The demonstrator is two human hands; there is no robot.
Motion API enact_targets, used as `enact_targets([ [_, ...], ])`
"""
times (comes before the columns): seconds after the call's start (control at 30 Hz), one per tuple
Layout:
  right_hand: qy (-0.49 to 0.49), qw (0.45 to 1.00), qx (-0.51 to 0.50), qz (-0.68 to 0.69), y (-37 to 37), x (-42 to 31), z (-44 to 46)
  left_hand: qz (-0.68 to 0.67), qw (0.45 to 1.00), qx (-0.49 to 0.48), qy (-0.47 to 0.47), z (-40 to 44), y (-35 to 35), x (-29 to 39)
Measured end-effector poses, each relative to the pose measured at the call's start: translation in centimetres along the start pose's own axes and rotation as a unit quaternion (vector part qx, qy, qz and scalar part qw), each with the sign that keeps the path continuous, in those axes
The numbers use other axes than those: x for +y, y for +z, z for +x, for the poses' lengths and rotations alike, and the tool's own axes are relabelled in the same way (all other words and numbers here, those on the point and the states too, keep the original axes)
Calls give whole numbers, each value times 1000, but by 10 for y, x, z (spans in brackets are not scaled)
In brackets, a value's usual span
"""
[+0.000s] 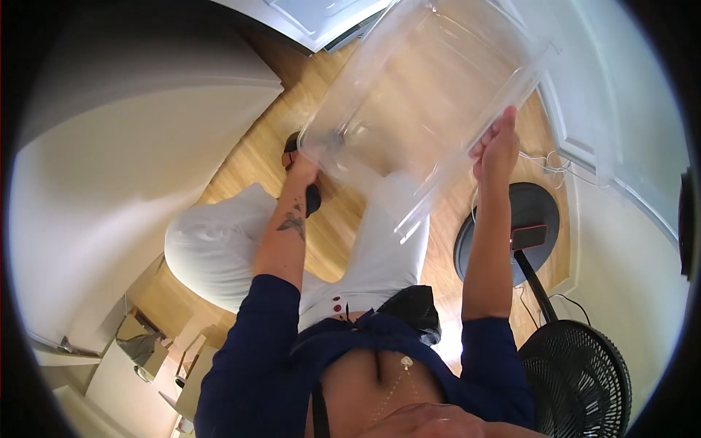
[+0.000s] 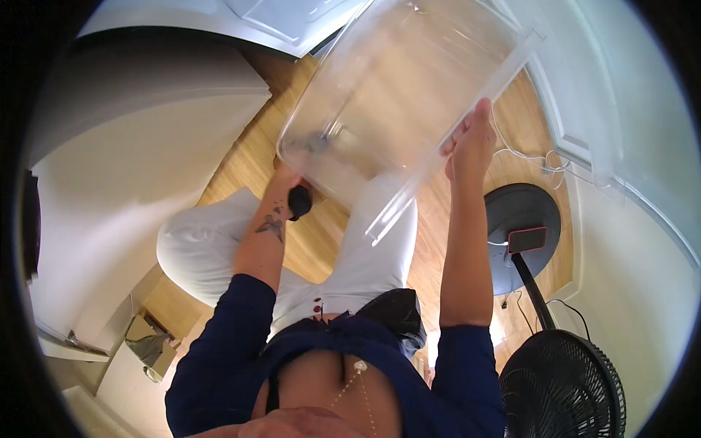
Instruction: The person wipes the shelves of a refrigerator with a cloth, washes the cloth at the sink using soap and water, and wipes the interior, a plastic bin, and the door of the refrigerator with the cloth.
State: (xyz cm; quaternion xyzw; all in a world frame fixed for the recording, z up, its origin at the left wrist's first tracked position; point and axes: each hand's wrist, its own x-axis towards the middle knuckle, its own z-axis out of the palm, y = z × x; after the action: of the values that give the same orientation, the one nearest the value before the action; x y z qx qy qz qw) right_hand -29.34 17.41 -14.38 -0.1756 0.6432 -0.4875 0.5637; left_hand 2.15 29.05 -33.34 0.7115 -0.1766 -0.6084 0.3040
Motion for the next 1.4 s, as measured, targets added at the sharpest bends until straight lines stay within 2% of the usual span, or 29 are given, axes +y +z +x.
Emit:
enact_targets([
  [0.17, 31, 996, 75, -43, -19, 8, -4, 106, 968, -144, -177, -67, 27, -10],
  [0.2, 37, 996, 75, -43, -19, 9, -3, 107, 967, -142, -181, -78, 26, 0],
  [0.23, 23, 997, 71, -35, -19, 10, -3, 349, 877, -303, -131, -89, 22, 17],
  [0.27, 7, 997, 67, -26, -19, 11, -3, 557, 702, -438, -67, -101, 19, 39],
  [0.33, 11, 998, 62, -16, -15, 9, -4, 514, 783, -334, -106, -130, 20, 107],
  [0.4, 25, 998, 63, -16, -11, 8, -8, 439, 849, -286, 61, -135, 24, 159],
  [0.43, 13, 998, 62, -25, -9, 8, -7, 481, 829, -235, 163, -126, 35, 175],
  [0.47, -1, 998, 59, -34, -10, 9, -9, 526, 783, -149, 297, -106, 49, 174],
  [0.53, -1, 997, 54, -46, -10, 10, -9, 657, 655, -46, 370, -72, 81, 166],
  [0.6, -1, 997, 47, -55, -9, 11, -13, 792, 558, -130, 212, -48, 104, 144],
  [0.67, 11, 997, 61, -50, -6, 7, -16, 820, 529, -170, 136, -30, 114, 105],
  [0.73, 7, 997, 62, -50, -5, 10, -14, 776, 587, -217, 78, -26, 116, 90],
  [0.8, -8, 997, 65, -42, -3, 11, -6, 711, 577, -399, 44, -50, 122, 117],
  [0.87, 38, 993, 73, -85, 2, 9, 4, 561, 649, -513, 14, -83, 113, 159],
  [0.9, 27, 994, 71, -75, 7, 8, 10, 540, 655, -528, -34, -104, 109, 193],
  [0.93, 28, 996, 58, -64, 12, 7, 13, 498, 672, -547, -27, -100, 91, 186],
  [1.0, 21, 998, 45, -48, 21, 2, 21, 456, 765, -453, -32, -117, 62, 222],
  [1.07, 5, 998, 42, -46, 27, -5, 28, 429, 821, -378, 3, -99, 18, 204],
  [1.1, -2, 998, 42, -42, 32, -9, 31, 432, 819, -377, 10, -92, 2, 200],
  [1.17, -21, 998, 53, -21, 38, -17, 36, 516, 833, -192, -60, -87, -16, 194],
  [1.2, -25, 998, 54, -20, 40, -20, 39, 517, 832, -193, -55, -86, -17, 190],
  [1.27, -53, 997, 53, 9, 43, -24, 44, 392, 901, -185, -33, -86, -18, 183],
  [1.3, -56, 997, 54, 10, 45, -26, 47, 394, 900, -186, -30, -83, -16, 180],
  [1.37, -67, 992, 77, 68, 51, -28, 53, 321, 926, -194, 48, -78, -8, 175],
  [1.4, -69, 992, 76, 70, 54, -30, 55, 321, 926, -193, 51, -76, -5, 174],
])
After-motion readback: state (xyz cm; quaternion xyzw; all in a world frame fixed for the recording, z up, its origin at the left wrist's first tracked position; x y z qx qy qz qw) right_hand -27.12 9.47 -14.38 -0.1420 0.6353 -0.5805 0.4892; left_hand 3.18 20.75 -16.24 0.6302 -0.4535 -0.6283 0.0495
